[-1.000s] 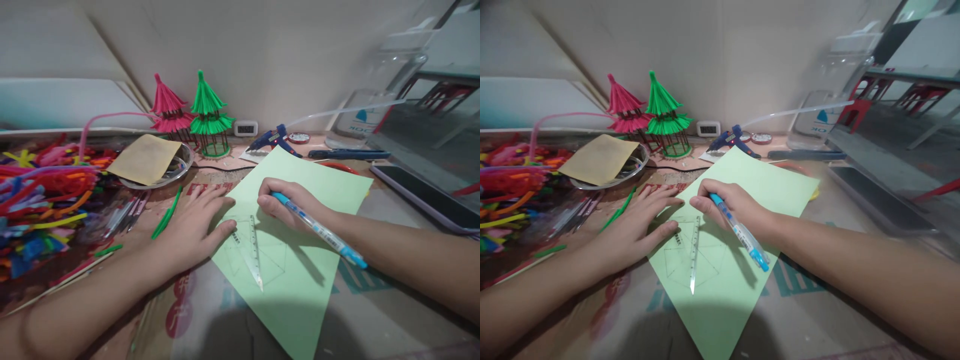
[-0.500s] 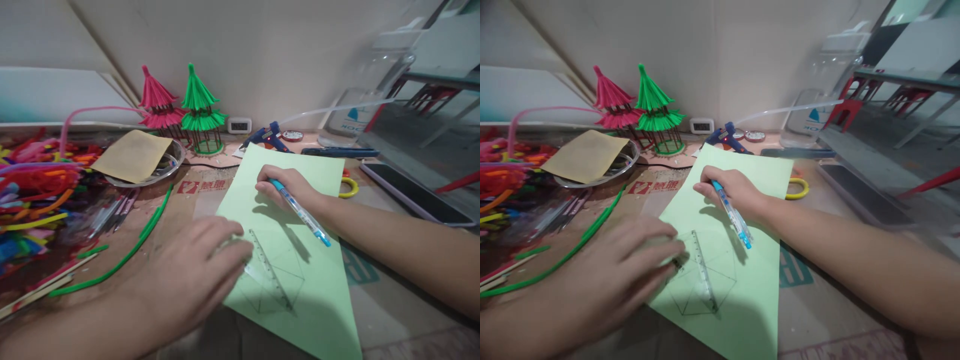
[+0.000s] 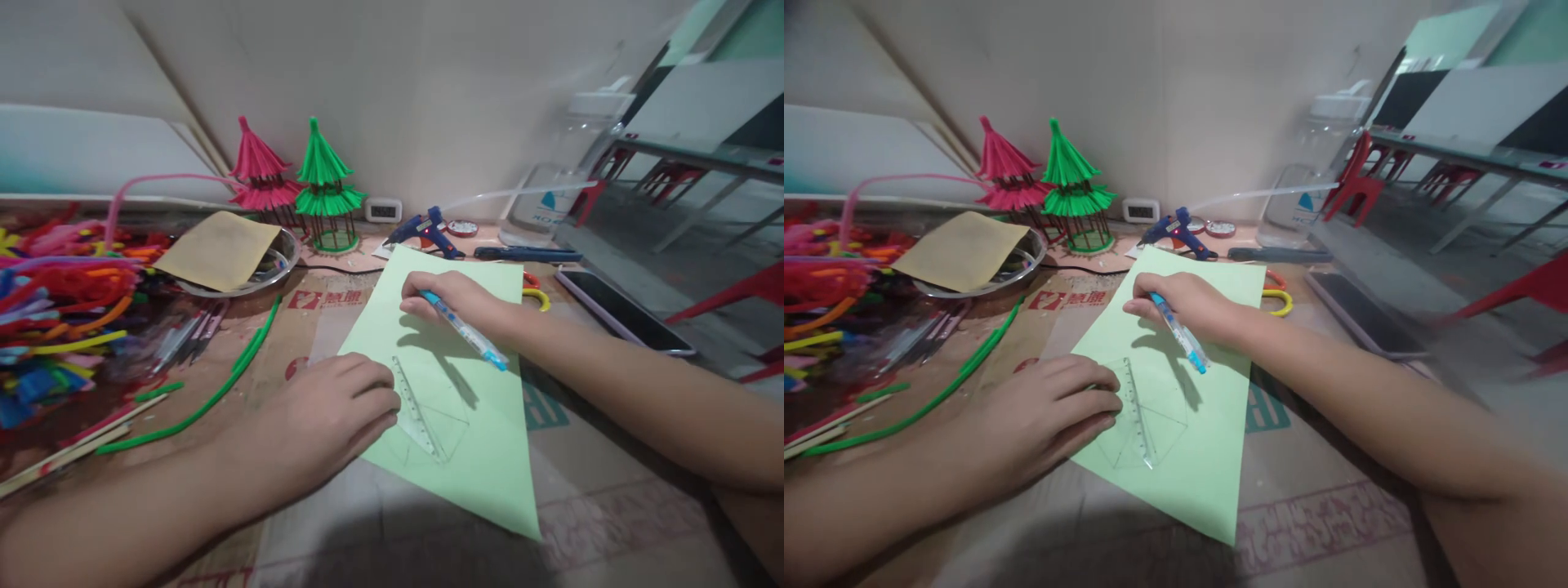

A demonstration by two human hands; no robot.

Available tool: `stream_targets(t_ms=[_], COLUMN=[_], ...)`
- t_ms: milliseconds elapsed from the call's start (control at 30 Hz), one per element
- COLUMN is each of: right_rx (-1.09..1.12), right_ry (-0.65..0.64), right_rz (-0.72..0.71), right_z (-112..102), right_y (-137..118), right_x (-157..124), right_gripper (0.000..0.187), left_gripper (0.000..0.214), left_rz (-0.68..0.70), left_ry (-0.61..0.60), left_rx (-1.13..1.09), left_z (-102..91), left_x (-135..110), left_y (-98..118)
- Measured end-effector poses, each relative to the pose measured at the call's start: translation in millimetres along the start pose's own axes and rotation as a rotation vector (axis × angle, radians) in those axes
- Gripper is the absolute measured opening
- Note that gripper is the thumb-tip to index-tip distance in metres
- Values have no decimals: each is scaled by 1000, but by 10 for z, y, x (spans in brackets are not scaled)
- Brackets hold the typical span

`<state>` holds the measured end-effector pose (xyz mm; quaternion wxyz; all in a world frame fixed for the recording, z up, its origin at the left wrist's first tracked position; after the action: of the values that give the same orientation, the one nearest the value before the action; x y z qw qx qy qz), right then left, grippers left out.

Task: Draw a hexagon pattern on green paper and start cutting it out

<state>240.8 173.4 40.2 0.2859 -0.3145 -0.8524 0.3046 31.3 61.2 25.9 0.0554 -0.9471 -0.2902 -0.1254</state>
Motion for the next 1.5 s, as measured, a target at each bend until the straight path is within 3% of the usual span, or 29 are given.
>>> stream_targets(t_ms=[67,167,233,400,600,867,1500], right_rx=[39,382,575,719,708,669,627], right_ry=[-14,-76,-113,-13,-67,-12,-25], right_rz=[-8,75,148,219,241,277,243], right_z=[-39,48,177,374,316,297,293], right_y=[-191,-367,-368,-203,-240,-254,-296], right_x=[-69,-248,-378,-518,-450,-442,-449], right_gripper=[37,51,60,63,51,14,12], left_gripper=[24,24,25,25,29,29,33], left_rz=[1,7,1,-20,17,10,51], left_ry=[6,5,3,-11,-16,-32,-23], left_rx=[7,9,5,-29,-5,-36,-42], left_z=[16,27,21,-15,-44,-12,-19], left_x=[-6,-11,-11,-18,-40,-52,-20], left_y=[4,4,-2,-9,0,-27,-6])
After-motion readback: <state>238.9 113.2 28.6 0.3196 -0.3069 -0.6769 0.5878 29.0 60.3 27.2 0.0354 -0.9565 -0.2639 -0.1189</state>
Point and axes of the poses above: each hand's wrist, its own x-axis towards the middle knuckle, its own z-axis out of the palm, y = z × x, the point moved 2 cm from there along x, towards the middle knuckle, and after that the axes turned 11 degrees about x, right-handed, at the moved point
